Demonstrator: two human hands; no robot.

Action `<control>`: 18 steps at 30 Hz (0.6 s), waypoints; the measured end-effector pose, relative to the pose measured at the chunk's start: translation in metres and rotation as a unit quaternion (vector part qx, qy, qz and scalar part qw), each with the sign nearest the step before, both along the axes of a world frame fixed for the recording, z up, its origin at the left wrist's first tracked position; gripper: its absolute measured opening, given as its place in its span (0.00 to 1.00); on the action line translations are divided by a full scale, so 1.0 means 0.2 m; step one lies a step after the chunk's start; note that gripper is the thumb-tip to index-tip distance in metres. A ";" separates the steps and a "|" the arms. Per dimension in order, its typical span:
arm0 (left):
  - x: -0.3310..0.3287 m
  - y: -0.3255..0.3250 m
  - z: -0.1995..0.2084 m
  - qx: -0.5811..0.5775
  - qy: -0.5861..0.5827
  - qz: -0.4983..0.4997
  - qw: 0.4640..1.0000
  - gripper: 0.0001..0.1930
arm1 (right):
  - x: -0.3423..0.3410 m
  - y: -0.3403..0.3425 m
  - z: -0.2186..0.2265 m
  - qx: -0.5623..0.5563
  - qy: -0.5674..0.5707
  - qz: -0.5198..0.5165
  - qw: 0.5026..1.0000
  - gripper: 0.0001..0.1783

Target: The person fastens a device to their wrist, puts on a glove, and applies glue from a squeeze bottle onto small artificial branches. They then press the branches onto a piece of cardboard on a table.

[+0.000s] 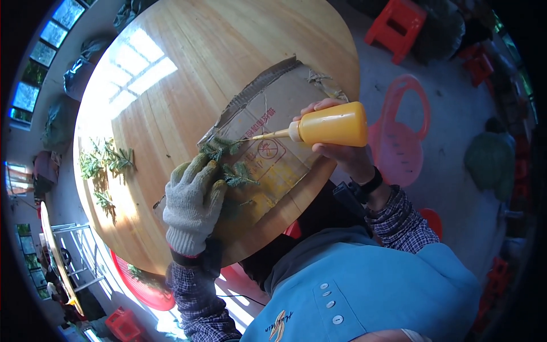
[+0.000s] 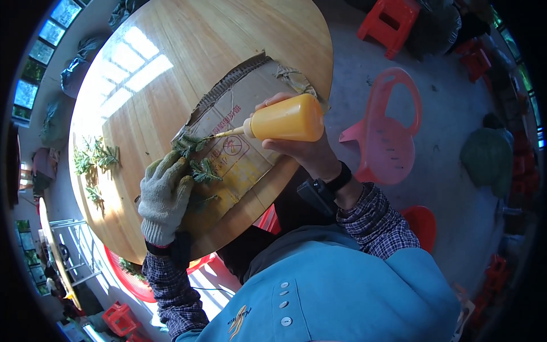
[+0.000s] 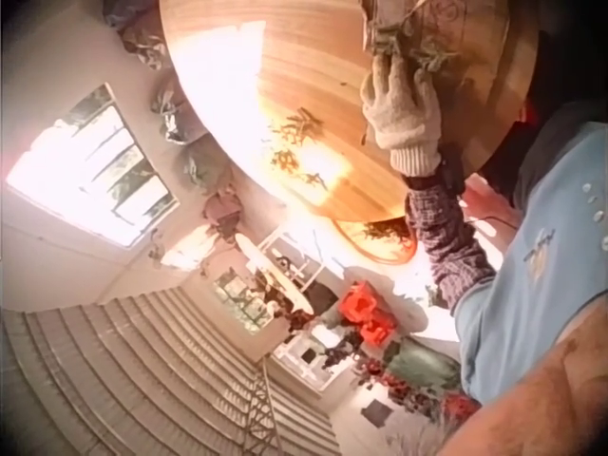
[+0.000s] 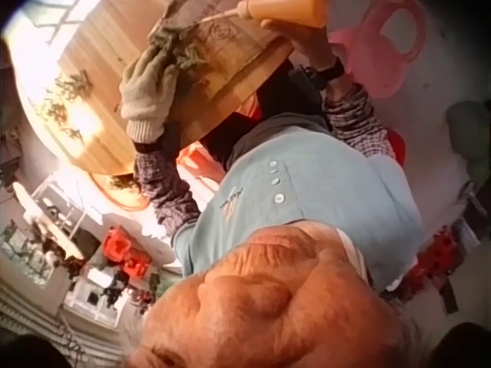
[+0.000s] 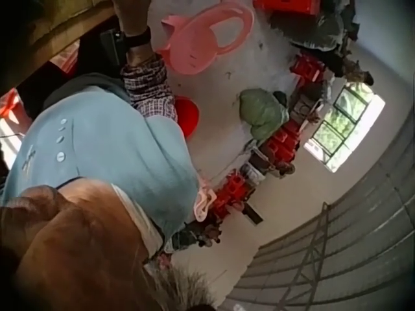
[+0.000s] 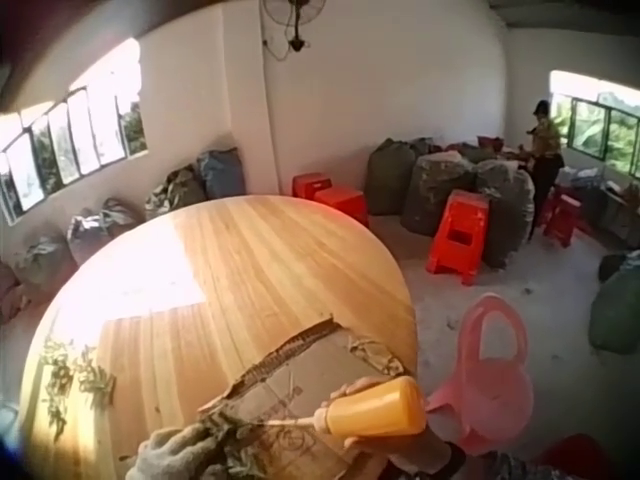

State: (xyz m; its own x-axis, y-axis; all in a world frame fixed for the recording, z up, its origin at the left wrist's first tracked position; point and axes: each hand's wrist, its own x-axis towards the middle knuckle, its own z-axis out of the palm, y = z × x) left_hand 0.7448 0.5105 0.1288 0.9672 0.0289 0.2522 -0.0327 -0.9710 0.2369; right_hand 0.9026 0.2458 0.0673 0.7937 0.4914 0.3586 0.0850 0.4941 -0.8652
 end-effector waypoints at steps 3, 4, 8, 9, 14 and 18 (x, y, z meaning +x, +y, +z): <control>0.00 0.00 0.00 -0.010 -0.001 -0.006 1.000 0.18 | -0.02 -0.03 0.00 -0.003 0.011 -0.003 1.000 0.34; -0.01 0.00 0.00 -0.016 0.000 -0.007 1.000 0.18 | -0.02 -0.02 0.00 -0.004 0.016 -0.005 1.000 0.34; 0.04 0.03 -0.01 -0.011 -0.008 -0.022 1.000 0.18 | -0.02 -0.01 0.00 0.006 -0.024 -0.019 1.000 0.33; 0.05 0.04 -0.01 -0.007 -0.010 -0.026 1.000 0.18 | -0.01 -0.01 0.00 0.005 -0.028 -0.020 0.999 0.33; 0.13 -0.02 0.01 -0.027 -0.015 -0.047 0.998 0.19 | 0.10 -0.14 0.10 0.012 -0.071 -0.075 0.995 0.30; 0.07 -0.08 0.09 -0.066 -0.022 -0.020 0.997 0.20 | 0.23 -0.35 0.34 -0.132 -0.204 -0.159 0.957 0.32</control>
